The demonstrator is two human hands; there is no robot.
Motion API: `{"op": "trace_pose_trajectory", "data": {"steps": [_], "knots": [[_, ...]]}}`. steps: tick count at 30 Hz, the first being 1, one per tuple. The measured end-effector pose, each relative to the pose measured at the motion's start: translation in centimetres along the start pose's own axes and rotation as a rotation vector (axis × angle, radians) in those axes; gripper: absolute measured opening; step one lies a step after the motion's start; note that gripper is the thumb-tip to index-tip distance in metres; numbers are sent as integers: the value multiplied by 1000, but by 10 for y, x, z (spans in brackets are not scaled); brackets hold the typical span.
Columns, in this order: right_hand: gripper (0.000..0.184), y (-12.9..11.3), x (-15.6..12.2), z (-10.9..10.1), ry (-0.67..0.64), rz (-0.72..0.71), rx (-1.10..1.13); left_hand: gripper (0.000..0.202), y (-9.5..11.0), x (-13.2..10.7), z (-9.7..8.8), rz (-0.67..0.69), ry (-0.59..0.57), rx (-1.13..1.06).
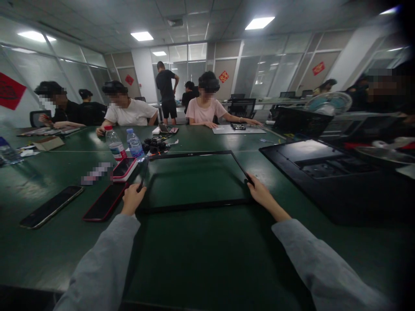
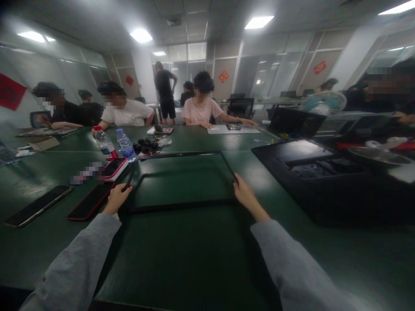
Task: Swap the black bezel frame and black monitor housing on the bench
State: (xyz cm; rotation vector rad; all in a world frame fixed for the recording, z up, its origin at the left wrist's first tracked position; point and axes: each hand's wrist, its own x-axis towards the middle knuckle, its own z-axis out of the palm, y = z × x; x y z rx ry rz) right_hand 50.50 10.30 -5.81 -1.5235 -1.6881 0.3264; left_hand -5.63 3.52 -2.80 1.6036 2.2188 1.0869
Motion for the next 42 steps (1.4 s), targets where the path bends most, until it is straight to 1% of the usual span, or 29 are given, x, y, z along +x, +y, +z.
{"op": "trace_pose_trajectory", "data": {"steps": [2,4,8,11,14,21,25,30,37,40,42], "knots": [[52,4,1,-1,15,0,-73,39,8,-6,1,3,6,152],[51,7,2,-2,13,-17,-121,39,15,-11,1,15,-17,249],[51,10,2,-1,-5,-29,-188,41,20,-15,-3,38,-71,335],[51,10,1,0,-6,-55,-208,42,20,-15,-5,73,-77,370],[52,8,0,-1,-9,-59,-229,42,20,-15,-5,87,-66,384],[51,-1,-1,-1,-8,-12,-244,46,23,-16,-7,110,-62,374],[51,0,-1,-1,-10,-15,-237,50,22,-16,-9,106,-59,362],[51,2,-1,1,-11,-19,-241,50,19,-15,-8,112,-61,367],[54,-1,-4,1,52,17,-169,48,19,-14,-7,124,-80,397],[53,-2,-5,0,74,59,-171,48,18,-14,-6,120,-95,401],[52,-3,-5,-1,76,62,-171,48,18,-14,-6,119,-100,402]]}}
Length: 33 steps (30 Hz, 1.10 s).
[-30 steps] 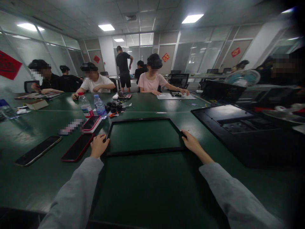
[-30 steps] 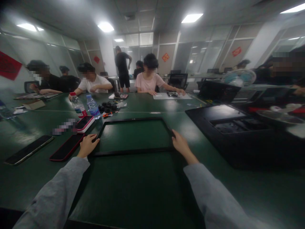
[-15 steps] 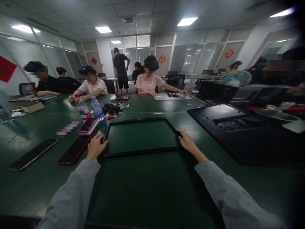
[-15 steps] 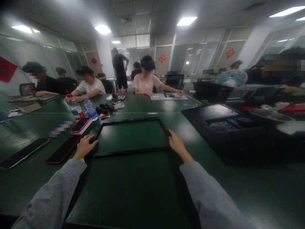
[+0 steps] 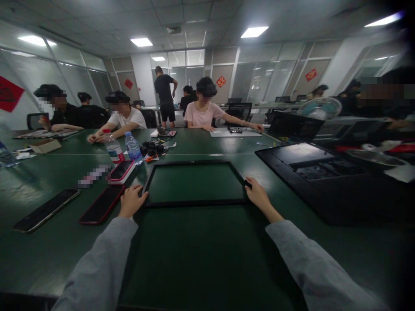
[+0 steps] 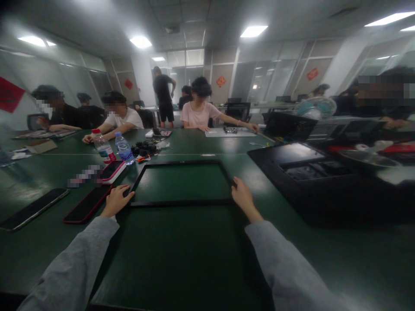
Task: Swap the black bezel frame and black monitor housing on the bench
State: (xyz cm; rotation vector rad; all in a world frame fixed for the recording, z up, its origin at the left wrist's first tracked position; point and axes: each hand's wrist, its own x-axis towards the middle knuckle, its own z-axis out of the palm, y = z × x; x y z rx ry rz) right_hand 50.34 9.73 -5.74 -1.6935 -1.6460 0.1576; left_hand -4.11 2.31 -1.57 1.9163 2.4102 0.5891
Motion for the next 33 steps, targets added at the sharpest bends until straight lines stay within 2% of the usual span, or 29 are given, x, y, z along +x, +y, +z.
{"op": "trace_pose_trajectory", "data": {"steps": [10,15,17,19,22,25,29,33], "knots": [[53,-10,-2,-8,-33,25,18,41,6,-3,-5,20,-8,-33],[49,-30,-7,-16,92,-24,0,38,5,-2,-3,25,28,-99],[48,-42,-9,-23,172,-76,-15,40,5,0,-2,12,77,-242],[46,-56,-13,-30,268,-155,-19,47,7,3,-2,-22,104,-519],[44,-75,-19,-42,417,-245,-20,56,15,6,-6,-94,44,-990],[46,-87,-23,-49,505,-262,-9,51,22,4,-11,-110,32,-1266],[54,-92,-23,-47,547,-197,55,47,25,-1,-16,-156,172,-1378],[55,-87,-22,-39,475,-126,189,52,27,-4,-20,-167,320,-1326]]}}
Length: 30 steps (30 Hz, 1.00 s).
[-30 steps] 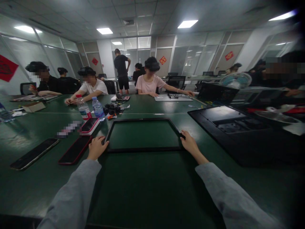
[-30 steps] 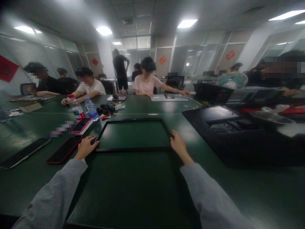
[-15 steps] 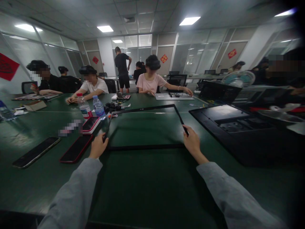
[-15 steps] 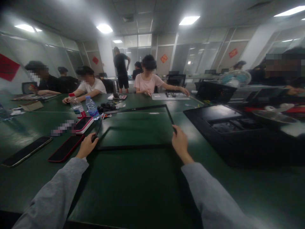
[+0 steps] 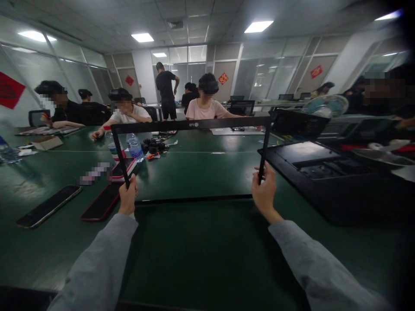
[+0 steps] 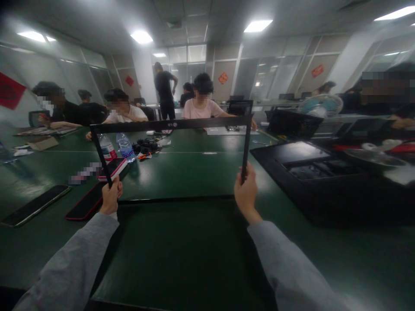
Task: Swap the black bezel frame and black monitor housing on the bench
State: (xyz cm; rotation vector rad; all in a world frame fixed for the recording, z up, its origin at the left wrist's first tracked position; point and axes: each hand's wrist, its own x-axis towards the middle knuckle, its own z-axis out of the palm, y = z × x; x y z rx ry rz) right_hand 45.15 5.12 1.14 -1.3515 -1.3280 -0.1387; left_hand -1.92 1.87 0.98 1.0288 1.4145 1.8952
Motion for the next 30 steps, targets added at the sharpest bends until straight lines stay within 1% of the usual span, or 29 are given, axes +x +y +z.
{"op": "trace_pose_trajectory", "data": {"steps": [2,5,8,11,13,16,19,24,30], "knots": [[50,4,-1,2,-16,54,62,54,2,-2,1,41,6,22],[43,8,-1,4,-14,146,190,56,4,-5,2,86,-22,69],[40,12,-2,8,1,287,350,56,3,-8,2,85,-55,145],[46,18,-3,12,-19,471,467,57,2,-7,1,80,-71,177],[52,22,-4,13,-63,535,504,57,1,-7,1,72,-85,164],[53,27,-4,14,-108,533,516,55,0,-4,1,22,-128,130],[53,32,-4,15,-116,519,515,52,-4,1,-1,-40,-175,133],[55,36,-3,16,-158,512,506,46,-15,9,-4,-72,-260,166],[57,33,-2,15,-190,539,523,45,-18,10,-3,-69,-250,137]]}}
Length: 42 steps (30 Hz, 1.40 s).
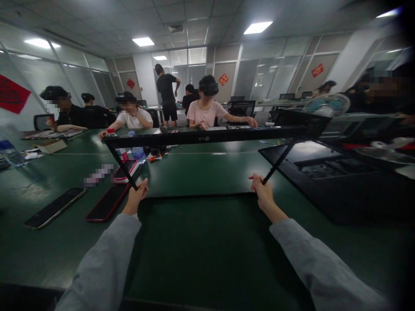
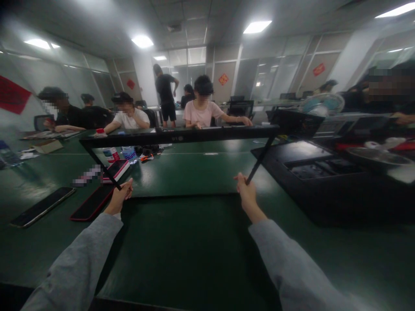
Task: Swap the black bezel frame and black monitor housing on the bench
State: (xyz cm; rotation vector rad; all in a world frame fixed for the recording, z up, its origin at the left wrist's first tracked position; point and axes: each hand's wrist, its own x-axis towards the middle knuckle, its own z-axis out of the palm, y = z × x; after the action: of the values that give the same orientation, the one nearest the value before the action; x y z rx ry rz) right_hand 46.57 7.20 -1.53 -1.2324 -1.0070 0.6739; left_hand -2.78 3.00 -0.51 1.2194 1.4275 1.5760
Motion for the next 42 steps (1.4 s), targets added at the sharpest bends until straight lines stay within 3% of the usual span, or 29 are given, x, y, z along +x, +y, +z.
{"op": "trace_pose_trajectory", "data": {"steps": [7,17,20,23,27,30,33,37,42], "knots": [[57,0,1,2,9,32,39,48,6,-3,2,-1,49,-37],[61,5,3,2,-119,8,-114,54,-5,4,-8,32,191,0],[56,14,6,0,-95,-79,-245,51,-10,4,-12,116,188,183],[46,22,8,-4,-59,-194,-486,36,-12,1,-14,240,178,552],[36,29,10,-11,-84,-225,-788,31,-13,-5,-15,184,130,894],[37,31,9,-14,-118,-298,-980,31,-15,-7,-16,138,93,981],[41,30,7,-15,-124,-299,-1089,32,-18,-7,-18,181,92,1016],[41,28,4,-16,-151,-238,-1150,31,-21,-4,-20,204,34,1053],[44,25,3,-15,-199,-214,-1171,33,-25,-2,-20,205,57,1106]]}}
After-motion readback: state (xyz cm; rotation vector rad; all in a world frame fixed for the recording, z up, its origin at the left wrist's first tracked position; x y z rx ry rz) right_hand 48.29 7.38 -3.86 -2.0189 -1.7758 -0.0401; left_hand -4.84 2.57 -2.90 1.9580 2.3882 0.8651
